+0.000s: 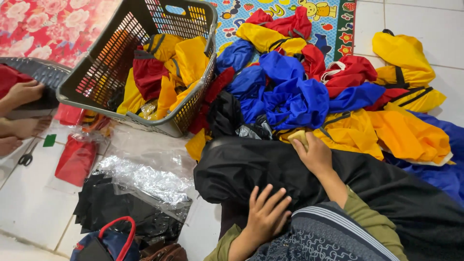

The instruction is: Folding fabric covers and placing them into plastic bags for packaging while working on the floor.

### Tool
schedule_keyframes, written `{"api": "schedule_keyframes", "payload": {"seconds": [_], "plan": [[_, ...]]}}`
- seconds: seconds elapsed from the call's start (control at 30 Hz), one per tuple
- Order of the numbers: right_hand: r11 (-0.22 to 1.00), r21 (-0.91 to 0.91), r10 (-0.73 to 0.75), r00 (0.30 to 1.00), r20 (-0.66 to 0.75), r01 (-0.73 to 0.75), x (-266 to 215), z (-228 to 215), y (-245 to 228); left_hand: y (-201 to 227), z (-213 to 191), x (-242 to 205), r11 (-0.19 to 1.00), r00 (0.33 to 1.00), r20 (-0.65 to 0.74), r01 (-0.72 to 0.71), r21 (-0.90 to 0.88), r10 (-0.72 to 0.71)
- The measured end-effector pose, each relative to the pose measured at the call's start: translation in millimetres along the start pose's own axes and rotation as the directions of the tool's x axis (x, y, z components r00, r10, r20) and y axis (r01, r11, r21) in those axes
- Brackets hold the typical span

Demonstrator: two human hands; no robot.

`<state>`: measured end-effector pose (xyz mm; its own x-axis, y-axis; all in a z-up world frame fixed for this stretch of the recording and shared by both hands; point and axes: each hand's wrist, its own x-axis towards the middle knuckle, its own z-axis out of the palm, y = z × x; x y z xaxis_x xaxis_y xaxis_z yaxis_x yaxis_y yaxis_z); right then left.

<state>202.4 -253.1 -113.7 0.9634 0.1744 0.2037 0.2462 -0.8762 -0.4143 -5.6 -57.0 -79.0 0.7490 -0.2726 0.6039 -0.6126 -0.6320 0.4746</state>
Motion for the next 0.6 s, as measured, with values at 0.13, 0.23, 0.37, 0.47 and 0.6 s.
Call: {"api": "schedule_keyframes", "payload": {"seconds": [0.13, 0.23, 0.37, 0.47, 0.6], "plan": [[1.000, 0.017, 0.023, 0.999, -0.028, -0.022, -4, 0, 0, -24, -16, 9, 0.872, 0.957, -0.205, 0.275, 0.406, -0.207], [0.999, 0.019, 0.033, 0.999, -0.038, -0.032, -1, 2, 2, -48, -19, 12, 0.787, 0.908, -0.194, 0.418, 0.453, -0.371], [1.000, 0.007, 0.030, 1.000, 0.005, -0.030, 2, 5, 6, -68, -4, 5, 0.803, 0.901, -0.234, 0.432, 0.412, -0.365], [1.000, 0.011, -0.016, 0.997, -0.078, 0.017, 0, 4, 4, -67, -6, 9, 0.812, 0.897, -0.252, 0.438, 0.385, -0.363], [0.959, 0.065, -0.245, 0.919, -0.309, 0.277, -19, -15, -64, -69, -8, 11, 0.826, 0.894, -0.240, 0.444, 0.347, -0.380]]}}
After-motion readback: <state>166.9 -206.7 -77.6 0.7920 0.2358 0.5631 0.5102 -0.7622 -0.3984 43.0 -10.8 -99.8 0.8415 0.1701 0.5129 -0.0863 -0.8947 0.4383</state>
